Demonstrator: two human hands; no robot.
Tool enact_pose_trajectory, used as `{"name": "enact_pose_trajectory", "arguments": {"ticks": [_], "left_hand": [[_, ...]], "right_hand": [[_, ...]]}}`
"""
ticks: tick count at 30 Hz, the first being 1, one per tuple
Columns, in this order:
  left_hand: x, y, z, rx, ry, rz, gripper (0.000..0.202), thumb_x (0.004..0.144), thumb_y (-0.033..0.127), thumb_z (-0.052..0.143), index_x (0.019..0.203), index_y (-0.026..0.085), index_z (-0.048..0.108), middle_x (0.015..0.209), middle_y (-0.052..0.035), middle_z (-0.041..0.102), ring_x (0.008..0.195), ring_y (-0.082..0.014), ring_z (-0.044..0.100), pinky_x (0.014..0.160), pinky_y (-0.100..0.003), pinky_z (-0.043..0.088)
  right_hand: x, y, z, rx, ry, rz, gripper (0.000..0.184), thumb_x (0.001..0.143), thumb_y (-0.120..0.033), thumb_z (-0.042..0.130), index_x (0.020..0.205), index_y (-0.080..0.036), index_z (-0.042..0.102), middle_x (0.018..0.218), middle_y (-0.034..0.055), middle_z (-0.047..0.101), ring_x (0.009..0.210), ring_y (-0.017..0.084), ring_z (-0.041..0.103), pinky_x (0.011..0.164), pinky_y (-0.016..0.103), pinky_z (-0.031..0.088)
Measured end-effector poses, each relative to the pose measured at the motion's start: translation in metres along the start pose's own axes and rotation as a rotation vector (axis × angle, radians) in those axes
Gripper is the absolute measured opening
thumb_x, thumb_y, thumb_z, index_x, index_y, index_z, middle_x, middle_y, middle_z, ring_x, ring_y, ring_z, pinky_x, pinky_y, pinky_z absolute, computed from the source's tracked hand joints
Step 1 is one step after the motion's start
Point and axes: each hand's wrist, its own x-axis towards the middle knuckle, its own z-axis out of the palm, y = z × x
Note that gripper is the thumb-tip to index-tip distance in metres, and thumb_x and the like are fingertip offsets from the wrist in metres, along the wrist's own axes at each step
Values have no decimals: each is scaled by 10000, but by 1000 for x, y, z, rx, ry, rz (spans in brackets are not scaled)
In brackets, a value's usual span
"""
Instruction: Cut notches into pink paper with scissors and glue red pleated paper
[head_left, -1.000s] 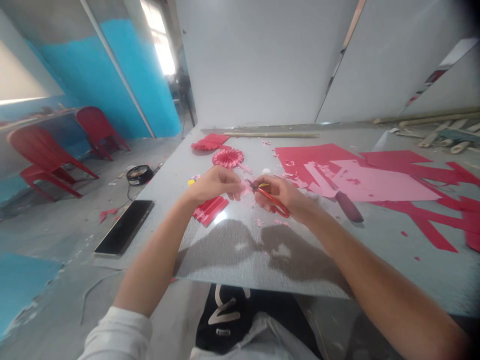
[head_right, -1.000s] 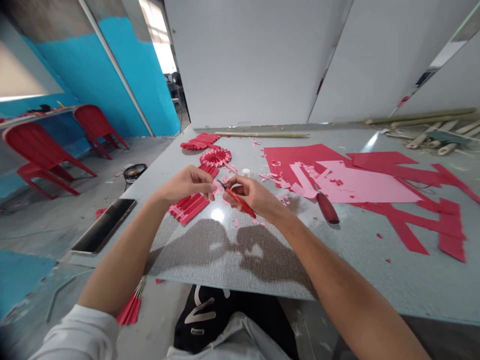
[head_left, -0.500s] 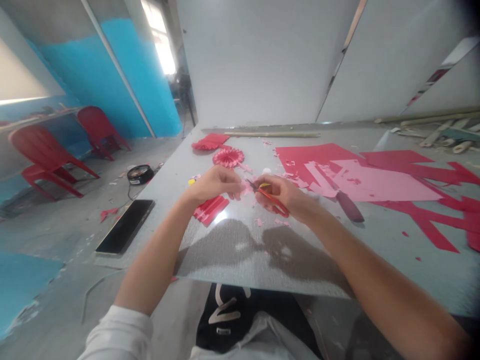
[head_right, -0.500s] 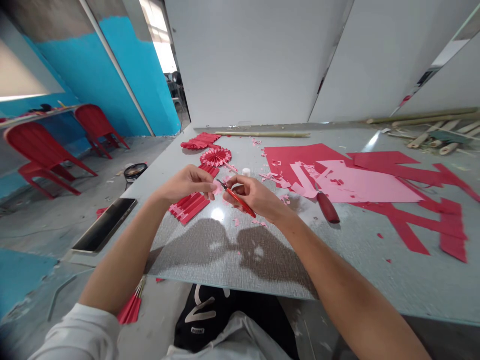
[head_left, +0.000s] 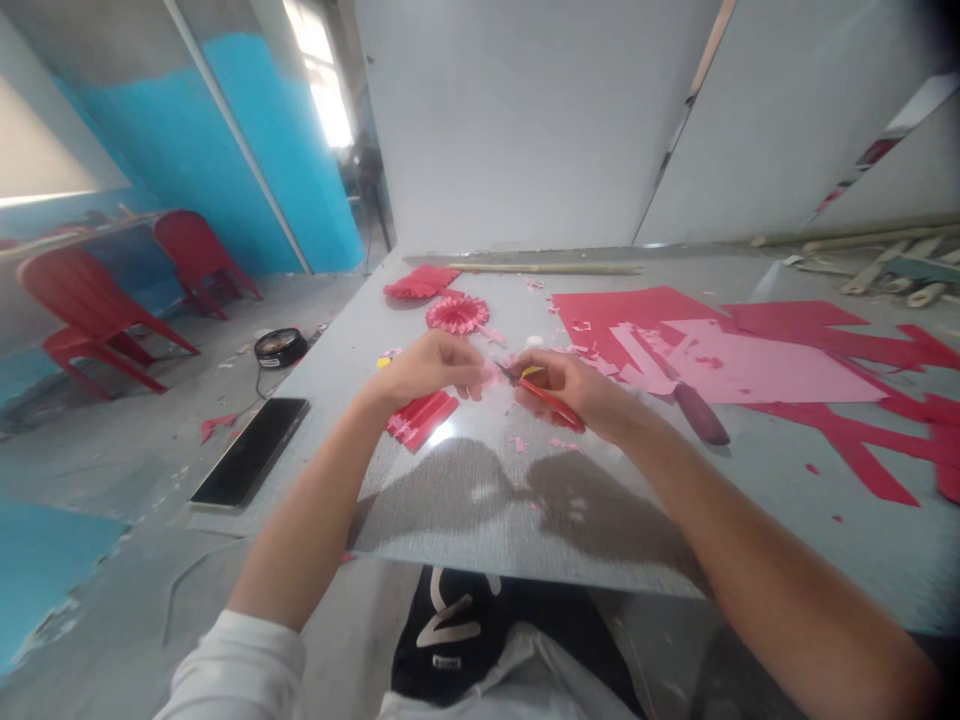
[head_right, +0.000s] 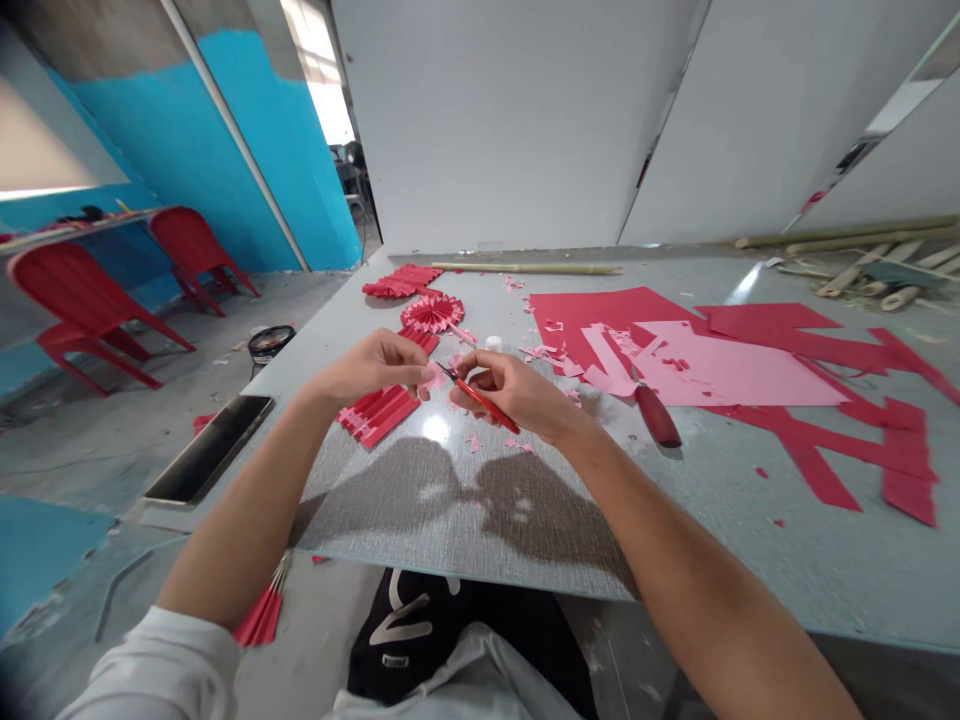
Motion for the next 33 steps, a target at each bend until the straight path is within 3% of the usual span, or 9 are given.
{"name": "enact_pose_trajectory", "arguments": {"ticks": [14,33], "left_hand": [[3,-1,5,-84,48,-4,309,830,431,746,834,122,728,746,-94,744,685,-163,703,655,-262,571],[3,0,9,-63,86,-19,321,819,442,747,732,133,738,722,-92,744,651,-151,675,649,-267,561]], "right_hand": [[0,0,1,-12,26,13,254,785,-344,726,950,-222,576,617,-54,542,479,72,394,443,238,275],[-2,-4,3,-21,-25,-8,320,757,-377,769,910,-215,539,627,-56,522,514,85,414,466,241,300]]}}
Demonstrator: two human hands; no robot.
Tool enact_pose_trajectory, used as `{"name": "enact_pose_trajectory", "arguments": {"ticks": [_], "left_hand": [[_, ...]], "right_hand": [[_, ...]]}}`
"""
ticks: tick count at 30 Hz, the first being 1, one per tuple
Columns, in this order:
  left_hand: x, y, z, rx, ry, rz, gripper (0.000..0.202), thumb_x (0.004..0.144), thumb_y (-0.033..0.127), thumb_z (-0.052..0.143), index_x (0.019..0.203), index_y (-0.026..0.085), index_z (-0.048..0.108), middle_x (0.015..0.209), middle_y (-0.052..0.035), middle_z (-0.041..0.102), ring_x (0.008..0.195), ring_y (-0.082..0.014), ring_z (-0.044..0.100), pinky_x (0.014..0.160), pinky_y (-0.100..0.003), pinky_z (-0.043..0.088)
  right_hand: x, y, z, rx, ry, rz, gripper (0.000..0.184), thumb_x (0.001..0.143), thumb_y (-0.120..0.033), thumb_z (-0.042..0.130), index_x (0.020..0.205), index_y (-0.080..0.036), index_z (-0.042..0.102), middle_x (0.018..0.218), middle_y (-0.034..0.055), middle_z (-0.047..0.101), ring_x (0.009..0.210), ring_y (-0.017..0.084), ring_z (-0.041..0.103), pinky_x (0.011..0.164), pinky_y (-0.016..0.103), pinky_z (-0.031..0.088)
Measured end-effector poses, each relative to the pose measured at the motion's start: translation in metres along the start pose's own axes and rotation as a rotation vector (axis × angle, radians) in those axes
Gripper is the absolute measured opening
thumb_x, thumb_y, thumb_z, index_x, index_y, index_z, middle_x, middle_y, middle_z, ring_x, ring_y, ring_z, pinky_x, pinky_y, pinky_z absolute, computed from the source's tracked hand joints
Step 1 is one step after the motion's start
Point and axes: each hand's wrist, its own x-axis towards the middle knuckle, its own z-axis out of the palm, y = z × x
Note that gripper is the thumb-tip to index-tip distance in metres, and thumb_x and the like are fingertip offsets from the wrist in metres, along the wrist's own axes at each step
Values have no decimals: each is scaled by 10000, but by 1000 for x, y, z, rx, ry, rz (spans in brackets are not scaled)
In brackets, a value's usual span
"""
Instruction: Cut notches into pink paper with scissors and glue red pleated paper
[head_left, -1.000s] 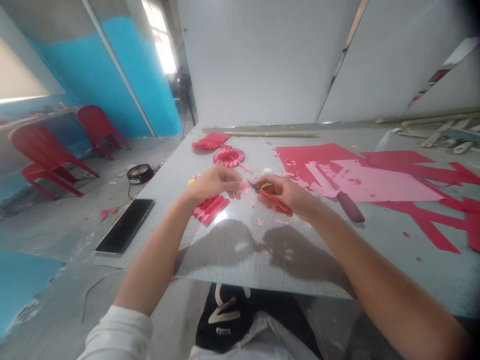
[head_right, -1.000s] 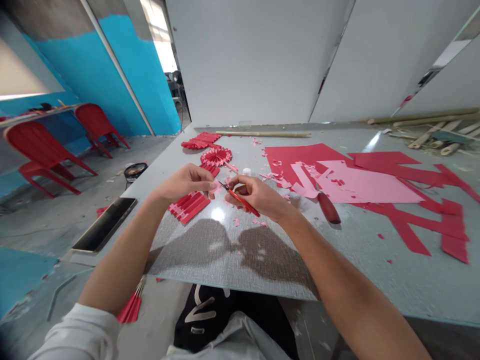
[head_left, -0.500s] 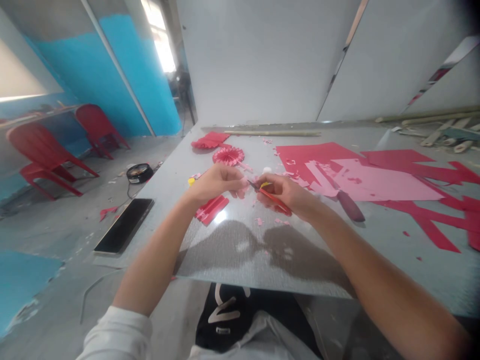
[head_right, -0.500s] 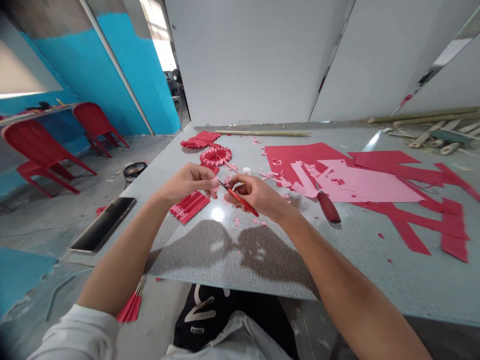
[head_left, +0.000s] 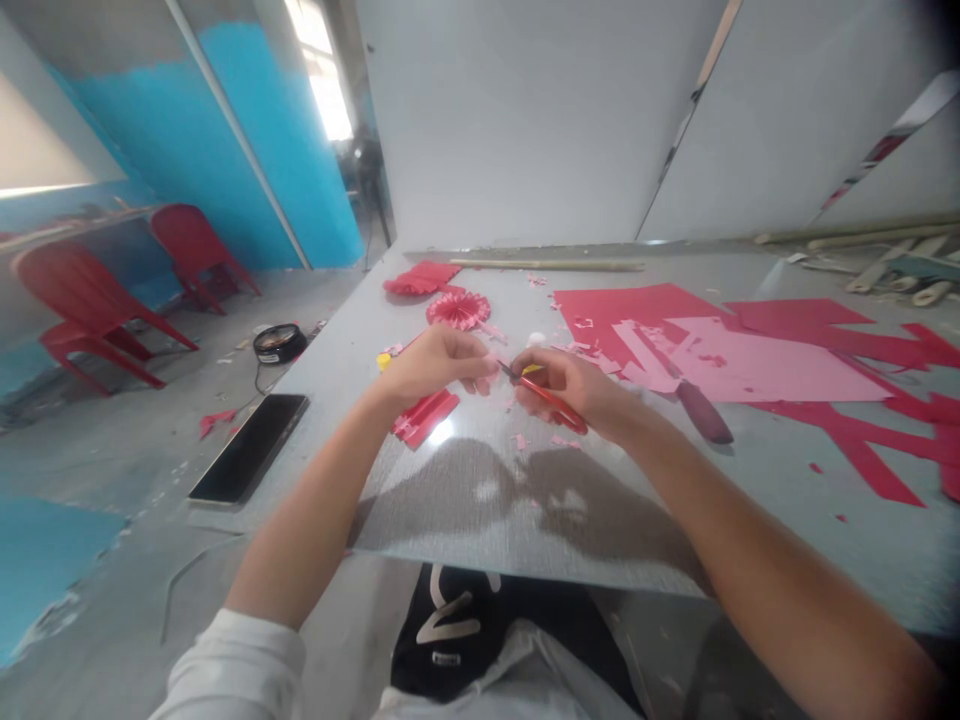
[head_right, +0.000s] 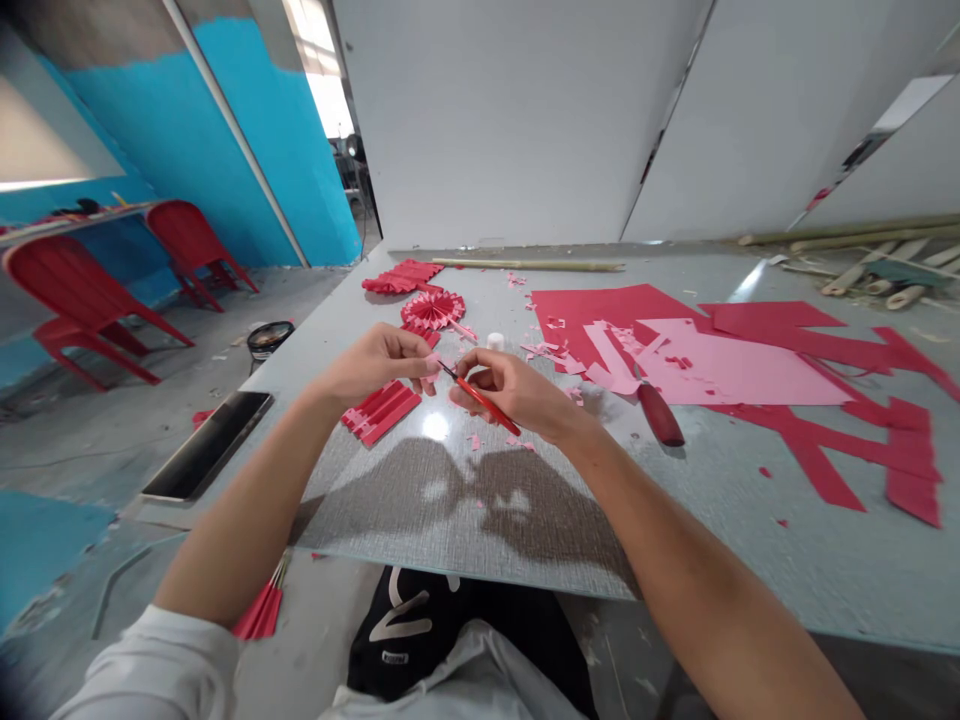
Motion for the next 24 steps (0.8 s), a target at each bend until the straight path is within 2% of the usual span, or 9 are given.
{"name": "enact_pose_trajectory", "arguments": {"ticks": [16,24], "left_hand": [[1,0,3,37,31,-14,316,834,429,729,709,139,724,702,-85,739,625,-138,665,626,-254,550],[0,0,5,50,33,8,286,857,382,708,722,132,737,712,-86,742,625,-124,653,619,-236,534]], "right_hand": [[2,5,-1,8,5,-9,338,780,-424,764,916,-220,532,637,-50,524,525,94,414,481,255,312],[2,4,0,12,14,-13,312,782,-392,760,902,-220,529,612,-57,506,513,88,392,466,248,282]]}}
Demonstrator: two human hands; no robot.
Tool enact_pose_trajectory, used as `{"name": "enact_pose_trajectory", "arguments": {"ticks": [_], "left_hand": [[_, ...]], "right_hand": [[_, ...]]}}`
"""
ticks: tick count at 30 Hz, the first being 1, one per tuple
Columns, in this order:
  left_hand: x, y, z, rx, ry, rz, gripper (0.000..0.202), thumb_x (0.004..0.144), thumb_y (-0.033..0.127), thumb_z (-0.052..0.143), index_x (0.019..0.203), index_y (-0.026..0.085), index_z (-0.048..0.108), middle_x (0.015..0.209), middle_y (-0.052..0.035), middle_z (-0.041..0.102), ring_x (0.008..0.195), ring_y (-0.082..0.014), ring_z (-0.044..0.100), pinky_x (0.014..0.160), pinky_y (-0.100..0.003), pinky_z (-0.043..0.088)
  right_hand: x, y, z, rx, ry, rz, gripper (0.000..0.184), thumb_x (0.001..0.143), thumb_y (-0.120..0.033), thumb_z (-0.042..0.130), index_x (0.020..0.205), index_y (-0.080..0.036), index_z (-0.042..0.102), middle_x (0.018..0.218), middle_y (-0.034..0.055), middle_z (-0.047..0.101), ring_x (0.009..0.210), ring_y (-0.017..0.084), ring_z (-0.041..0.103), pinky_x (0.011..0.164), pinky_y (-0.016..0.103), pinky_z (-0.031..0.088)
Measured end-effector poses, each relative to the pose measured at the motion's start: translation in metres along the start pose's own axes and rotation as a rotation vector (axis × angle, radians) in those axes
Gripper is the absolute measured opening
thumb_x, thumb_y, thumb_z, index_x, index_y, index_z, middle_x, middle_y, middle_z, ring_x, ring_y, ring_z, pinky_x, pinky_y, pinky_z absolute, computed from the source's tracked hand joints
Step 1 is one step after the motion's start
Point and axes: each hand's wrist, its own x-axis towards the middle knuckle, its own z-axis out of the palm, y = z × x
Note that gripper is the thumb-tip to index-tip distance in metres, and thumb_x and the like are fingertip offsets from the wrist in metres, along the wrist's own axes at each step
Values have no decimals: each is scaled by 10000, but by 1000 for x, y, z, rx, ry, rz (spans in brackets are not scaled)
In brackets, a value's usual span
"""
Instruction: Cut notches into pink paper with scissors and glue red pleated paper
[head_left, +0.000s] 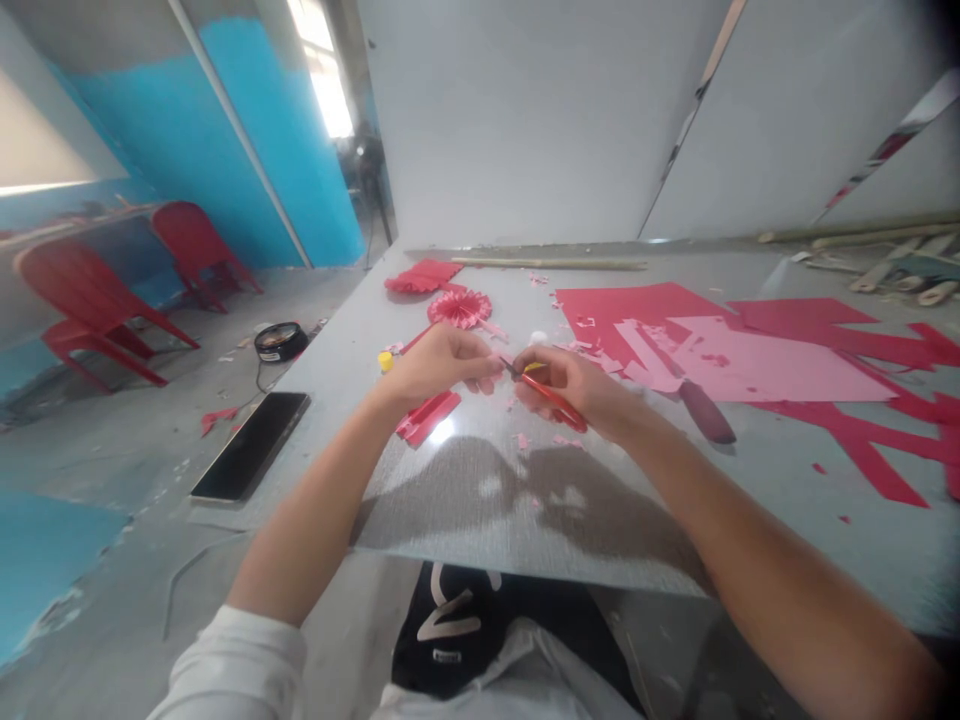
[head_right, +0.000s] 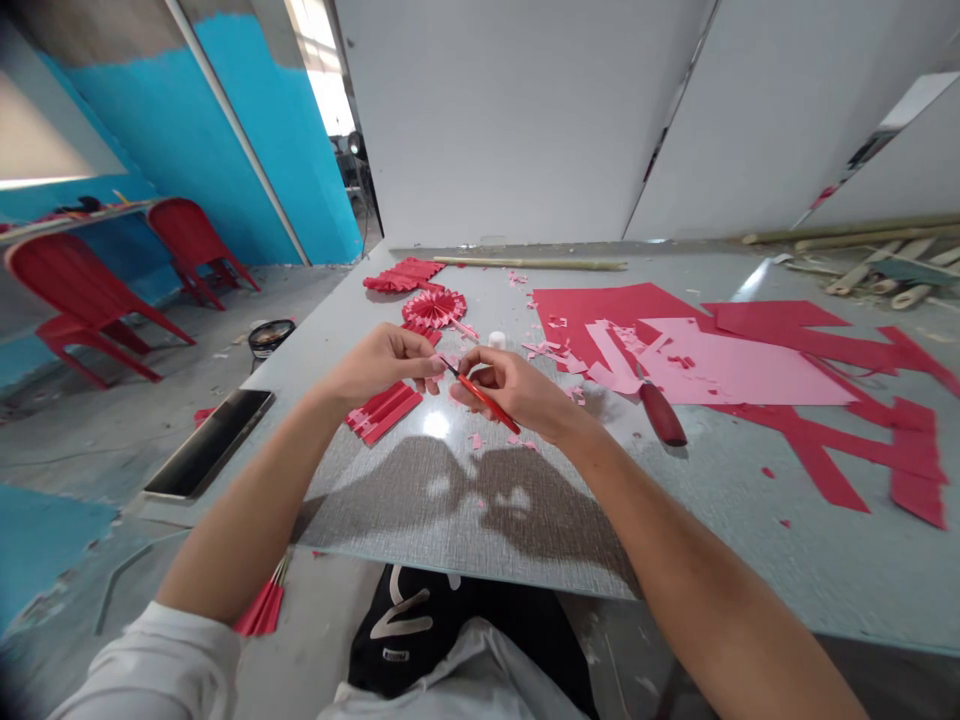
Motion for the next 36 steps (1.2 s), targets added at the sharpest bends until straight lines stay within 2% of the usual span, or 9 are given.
{"name": "enact_pose_trajectory", "arguments": {"ticks": [11,18,23,29,36], "left_hand": [[1,-2,-1,-52,-16,-27,346,838,460,723,746,127,736,752,-103,751,654,-133,668,644,-243,551],[3,-5,8,-133,83,-3,307,863,414,699,763,124,714,738,-88,738,651,-120,667,653,-234,542],[3,-5,15,-160,129,11,256,857,353,698,738,126,704,724,-75,730,654,-115,664,670,-236,540],[4,-6,12,-147,92,-3,236,837,327,717,720,122,717,709,-78,730,628,-108,640,649,-228,528],[3,-4,2,-156,1,-50,268,852,375,709,768,123,743,748,-100,749,657,-130,670,616,-228,530]], "right_hand": [[2,4,-1,21,86,-1,290,774,-368,757,915,-224,549,611,-63,498,509,77,396,465,238,273],[2,5,0,37,112,-2,327,767,-404,773,912,-222,544,620,-58,493,502,78,392,442,240,256],[2,6,-1,47,94,-6,361,754,-415,786,944,-219,550,654,-45,521,532,90,438,463,246,285],[1,6,-2,41,45,-24,325,786,-409,760,935,-218,543,662,-46,529,536,86,406,486,254,293],[1,3,-1,17,99,-13,316,769,-391,771,903,-220,541,621,-55,502,537,93,423,488,257,282]]}}
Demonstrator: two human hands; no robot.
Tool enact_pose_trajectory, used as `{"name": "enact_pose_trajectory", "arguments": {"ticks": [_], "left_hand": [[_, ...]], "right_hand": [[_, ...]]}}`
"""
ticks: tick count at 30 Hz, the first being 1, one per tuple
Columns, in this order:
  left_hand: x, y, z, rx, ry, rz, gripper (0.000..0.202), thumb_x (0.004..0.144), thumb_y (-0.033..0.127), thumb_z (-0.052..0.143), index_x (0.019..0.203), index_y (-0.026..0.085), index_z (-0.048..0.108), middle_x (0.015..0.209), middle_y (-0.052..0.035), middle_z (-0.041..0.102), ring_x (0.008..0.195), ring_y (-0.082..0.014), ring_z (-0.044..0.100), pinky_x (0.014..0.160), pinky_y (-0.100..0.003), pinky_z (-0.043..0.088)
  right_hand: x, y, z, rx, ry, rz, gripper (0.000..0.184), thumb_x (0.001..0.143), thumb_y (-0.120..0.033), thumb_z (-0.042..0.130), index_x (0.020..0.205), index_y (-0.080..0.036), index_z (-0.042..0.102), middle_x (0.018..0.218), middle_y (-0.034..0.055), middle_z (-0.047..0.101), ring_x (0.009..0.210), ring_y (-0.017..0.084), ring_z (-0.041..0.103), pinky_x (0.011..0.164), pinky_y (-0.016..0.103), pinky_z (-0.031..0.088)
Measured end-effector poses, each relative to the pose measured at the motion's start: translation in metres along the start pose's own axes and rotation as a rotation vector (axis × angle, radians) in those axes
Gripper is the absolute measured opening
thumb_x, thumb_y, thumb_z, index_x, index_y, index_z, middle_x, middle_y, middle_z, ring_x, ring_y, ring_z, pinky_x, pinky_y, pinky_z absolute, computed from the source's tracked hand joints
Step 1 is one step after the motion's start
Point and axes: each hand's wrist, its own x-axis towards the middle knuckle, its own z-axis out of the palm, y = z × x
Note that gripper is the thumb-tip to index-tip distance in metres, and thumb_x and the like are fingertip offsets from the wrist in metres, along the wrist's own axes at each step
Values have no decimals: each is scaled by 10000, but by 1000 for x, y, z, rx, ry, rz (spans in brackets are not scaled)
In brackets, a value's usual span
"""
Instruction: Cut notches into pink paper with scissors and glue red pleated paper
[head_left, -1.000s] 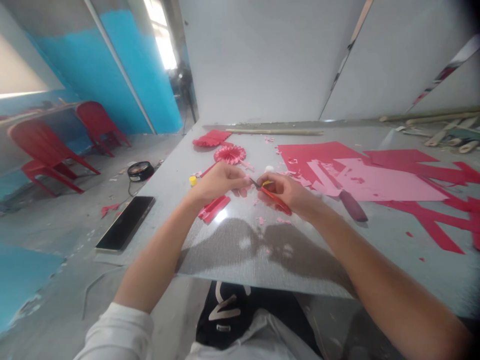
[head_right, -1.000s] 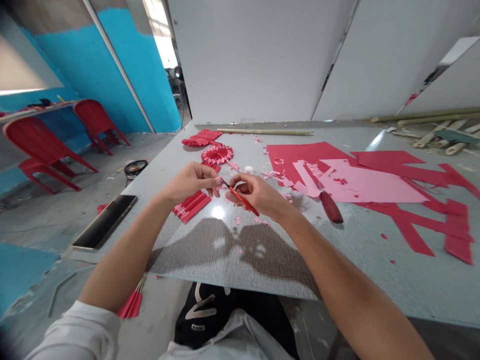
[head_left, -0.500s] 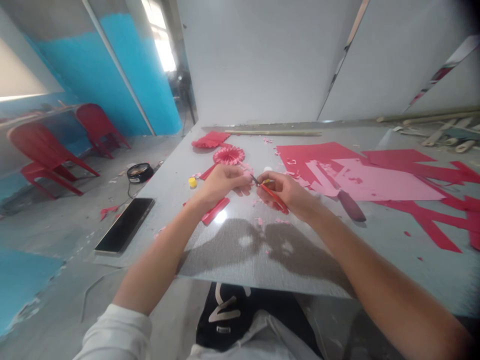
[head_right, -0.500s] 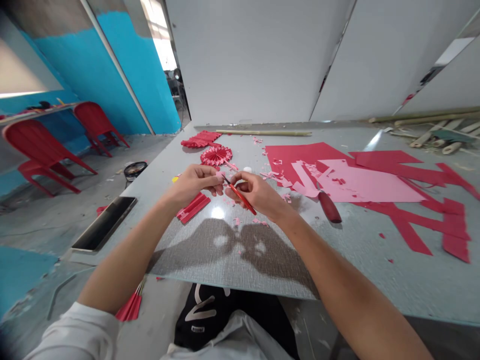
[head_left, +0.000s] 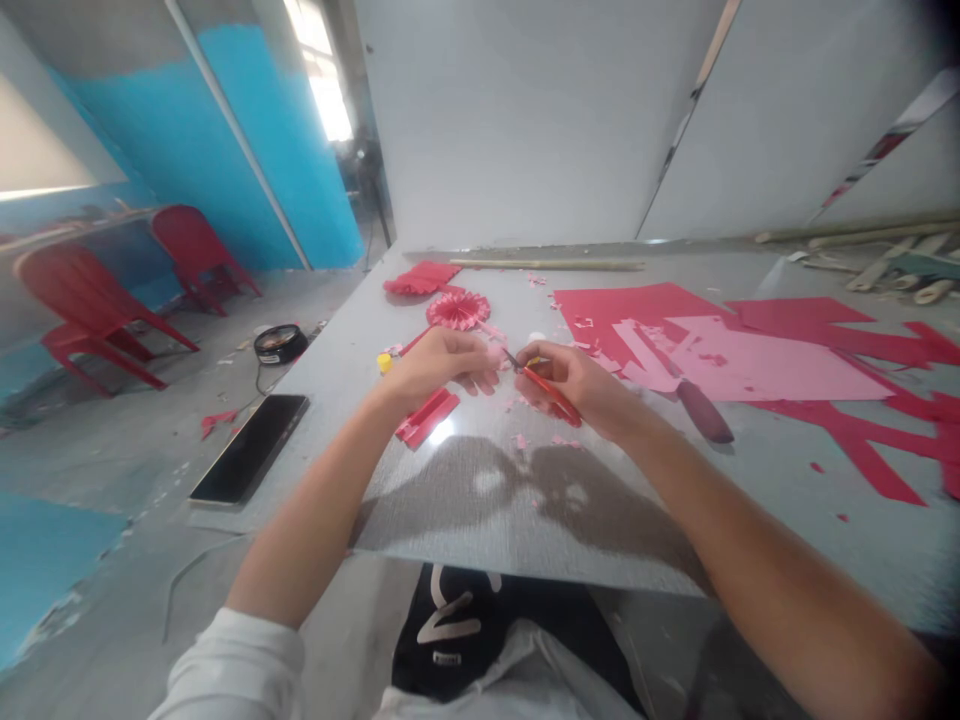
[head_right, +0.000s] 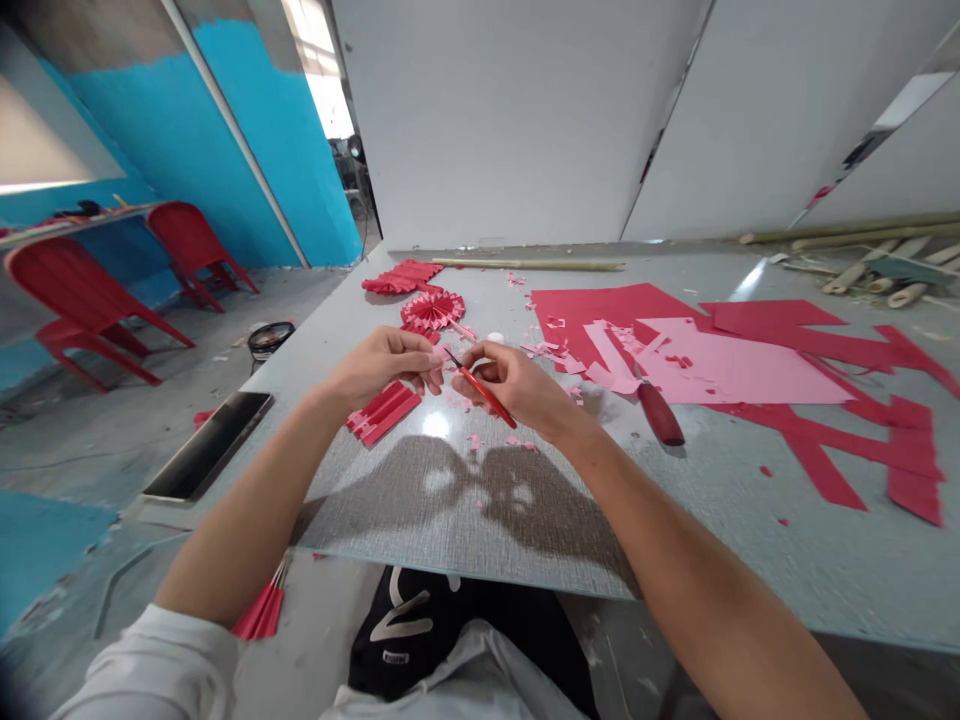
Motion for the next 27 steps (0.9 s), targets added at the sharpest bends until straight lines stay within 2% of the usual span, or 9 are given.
{"name": "enact_pose_trajectory", "arguments": {"ticks": [3,7,15,19,27], "left_hand": [[-1,1,-3,7,11,19,254,849,367,714,764,129,746,748,-95,750,657,-127,667,623,-228,536],[0,-1,-5,39,16,2,242,821,352,735,730,127,746,723,-94,745,632,-126,658,634,-240,551],[-1,0,-11,93,-36,-27,195,771,325,770,762,130,770,691,-85,741,635,-147,682,650,-259,565],[-1,1,-13,103,-56,-37,179,761,316,772,752,137,776,678,-75,739,609,-143,674,637,-256,562],[-2,3,-13,109,-100,-39,120,772,262,741,721,159,775,673,-59,737,608,-132,670,650,-246,556]], "right_hand": [[0,-1,0,-18,6,5,305,771,-389,767,892,-220,545,616,-56,496,540,93,430,490,256,283],[-1,-1,-1,-39,-48,20,294,780,-392,756,899,-218,552,646,-47,529,534,86,416,491,253,296],[0,1,-4,-149,-129,33,315,807,-437,748,933,-211,568,649,-45,546,513,79,415,469,234,307],[-1,1,-6,-186,-132,43,347,816,-486,739,952,-213,572,634,-44,542,500,83,414,452,237,290],[-2,-1,-5,-182,-155,44,334,828,-478,734,957,-212,579,664,-33,563,506,81,420,450,235,295]]}}
